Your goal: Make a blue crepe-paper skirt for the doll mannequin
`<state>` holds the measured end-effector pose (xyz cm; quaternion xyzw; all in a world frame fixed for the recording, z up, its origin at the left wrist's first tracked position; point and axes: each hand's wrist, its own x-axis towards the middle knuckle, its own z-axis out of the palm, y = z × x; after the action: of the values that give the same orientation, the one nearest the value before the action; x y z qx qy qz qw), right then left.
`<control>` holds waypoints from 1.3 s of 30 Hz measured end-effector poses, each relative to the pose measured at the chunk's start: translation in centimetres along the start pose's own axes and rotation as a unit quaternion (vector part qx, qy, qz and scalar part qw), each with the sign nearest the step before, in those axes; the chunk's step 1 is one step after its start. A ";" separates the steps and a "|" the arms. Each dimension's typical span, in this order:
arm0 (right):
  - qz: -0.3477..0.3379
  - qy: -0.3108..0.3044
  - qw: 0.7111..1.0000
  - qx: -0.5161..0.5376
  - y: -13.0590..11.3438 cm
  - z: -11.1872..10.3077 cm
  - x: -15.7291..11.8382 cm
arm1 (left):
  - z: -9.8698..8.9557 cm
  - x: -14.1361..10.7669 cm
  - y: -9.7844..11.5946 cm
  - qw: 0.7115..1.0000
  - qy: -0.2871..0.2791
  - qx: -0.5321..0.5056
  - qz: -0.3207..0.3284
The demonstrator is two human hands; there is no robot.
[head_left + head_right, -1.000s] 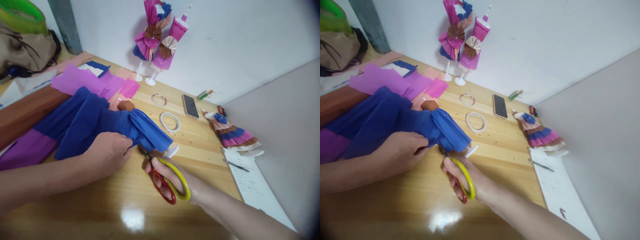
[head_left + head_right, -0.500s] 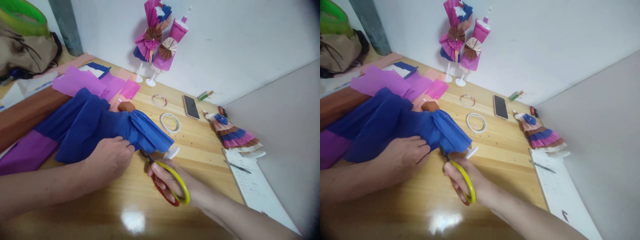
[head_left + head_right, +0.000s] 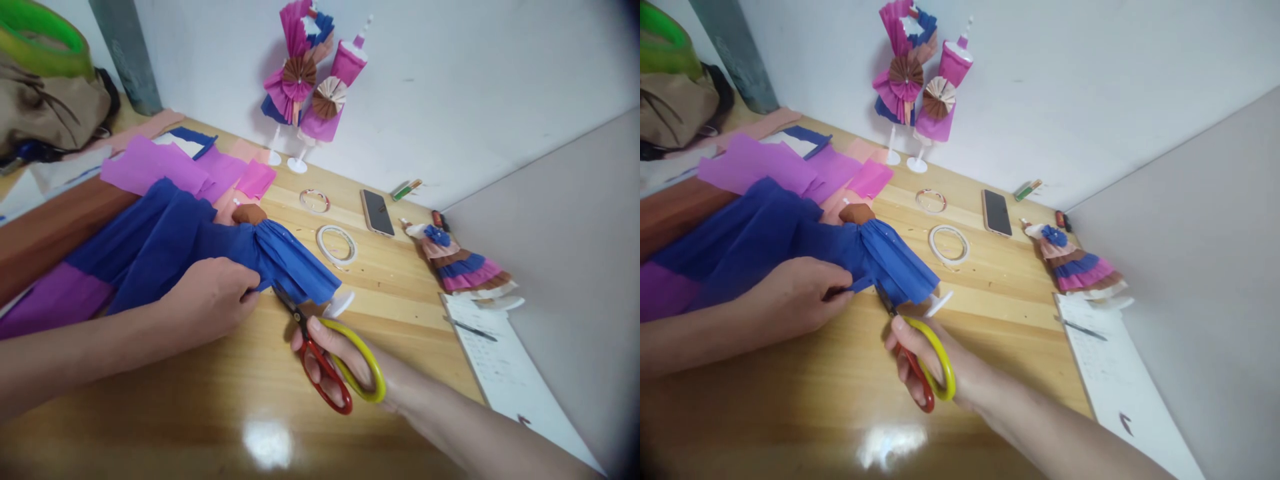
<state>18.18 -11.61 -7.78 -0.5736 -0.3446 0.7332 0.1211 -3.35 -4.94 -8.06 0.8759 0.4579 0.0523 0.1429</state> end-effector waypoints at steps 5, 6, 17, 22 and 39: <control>0.022 -0.024 0.999 0.023 -0.1 0.2 0.5 | -0.5 0.1 0.0 1.000 0.004 -0.018 -0.002; 0.021 -0.025 0.999 0.026 -0.2 0.3 0.6 | -0.5 0.1 0.0 1.000 -0.002 -0.017 -0.002; 0.017 -0.012 0.999 0.039 -1.1 1.4 0.9 | 0.2 -0.5 0.5 0.998 -0.041 0.030 0.041; 0.016 -0.010 0.999 0.048 -0.8 1.5 1.2 | 0.4 -0.7 0.9 0.996 -0.032 0.056 0.065; -0.091 -0.009 0.996 0.015 0.2 1.7 1.8 | 0.9 -1.6 1.5 0.988 0.032 0.079 0.126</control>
<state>16.07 -11.31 -9.12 -0.5312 -0.3857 0.7292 0.1930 -2.87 -7.25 -8.46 0.9330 0.3509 0.0619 0.0505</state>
